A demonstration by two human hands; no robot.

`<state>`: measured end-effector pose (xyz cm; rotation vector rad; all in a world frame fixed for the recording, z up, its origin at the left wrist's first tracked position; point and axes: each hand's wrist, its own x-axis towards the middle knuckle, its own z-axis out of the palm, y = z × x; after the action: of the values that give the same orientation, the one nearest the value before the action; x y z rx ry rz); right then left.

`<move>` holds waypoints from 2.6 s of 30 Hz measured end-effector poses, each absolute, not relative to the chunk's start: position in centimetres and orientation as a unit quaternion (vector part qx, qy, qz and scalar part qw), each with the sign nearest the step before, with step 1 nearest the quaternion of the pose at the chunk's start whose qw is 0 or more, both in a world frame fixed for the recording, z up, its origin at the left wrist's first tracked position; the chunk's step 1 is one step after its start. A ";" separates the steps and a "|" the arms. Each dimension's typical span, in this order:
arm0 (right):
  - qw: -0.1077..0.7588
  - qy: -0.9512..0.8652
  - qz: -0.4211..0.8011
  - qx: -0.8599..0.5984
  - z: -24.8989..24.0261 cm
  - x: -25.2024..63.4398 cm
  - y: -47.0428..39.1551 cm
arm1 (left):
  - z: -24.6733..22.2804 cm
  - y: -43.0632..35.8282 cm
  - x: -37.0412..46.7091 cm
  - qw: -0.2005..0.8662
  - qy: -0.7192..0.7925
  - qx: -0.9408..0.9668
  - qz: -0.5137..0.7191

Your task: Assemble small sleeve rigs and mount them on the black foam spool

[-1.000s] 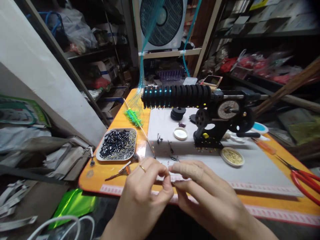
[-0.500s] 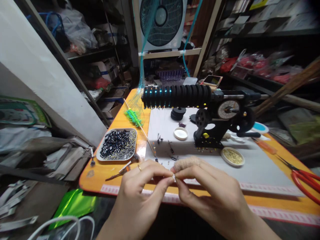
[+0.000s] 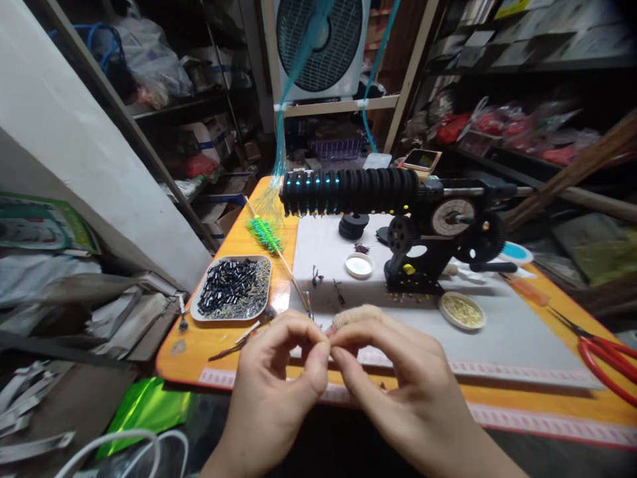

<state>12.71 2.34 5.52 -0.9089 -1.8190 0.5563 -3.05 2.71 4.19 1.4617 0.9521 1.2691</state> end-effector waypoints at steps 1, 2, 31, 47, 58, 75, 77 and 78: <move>0.503 -0.754 0.202 -0.371 5.4 12.6 2.4 | 4.2 2.7 -3.1 0.480 0.386 0.593 0.519; 0.511 -0.762 0.158 -0.365 5.3 12.6 2.5 | 4.2 2.7 -3.2 0.487 0.386 0.591 0.514; 0.471 -0.818 0.141 -0.299 5.7 12.7 3.7 | 4.2 3.0 -3.6 0.468 0.379 0.611 0.515; 0.511 -0.731 0.219 -0.395 4.4 12.6 2.3 | 2.8 1.7 -4.3 0.300 0.402 0.691 0.520; 0.508 -0.702 0.281 -0.411 3.7 12.5 1.4 | 3.0 1.7 -4.6 0.217 0.385 0.758 0.480; 0.493 -0.672 0.379 -0.401 3.7 11.9 1.4 | 1.0 1.4 -2.8 0.342 0.367 0.606 0.617; 0.481 -0.682 0.380 -0.398 3.9 12.1 1.5 | 1.0 1.3 -2.9 0.373 0.366 0.594 0.611; 0.474 -0.691 0.376 -0.397 3.9 12.2 1.6 | 1.0 1.2 -2.9 0.392 0.365 0.587 0.607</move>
<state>12.18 1.61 3.88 -0.9705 -1.6901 0.9192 -2.95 1.22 1.03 1.4900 0.9269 1.5416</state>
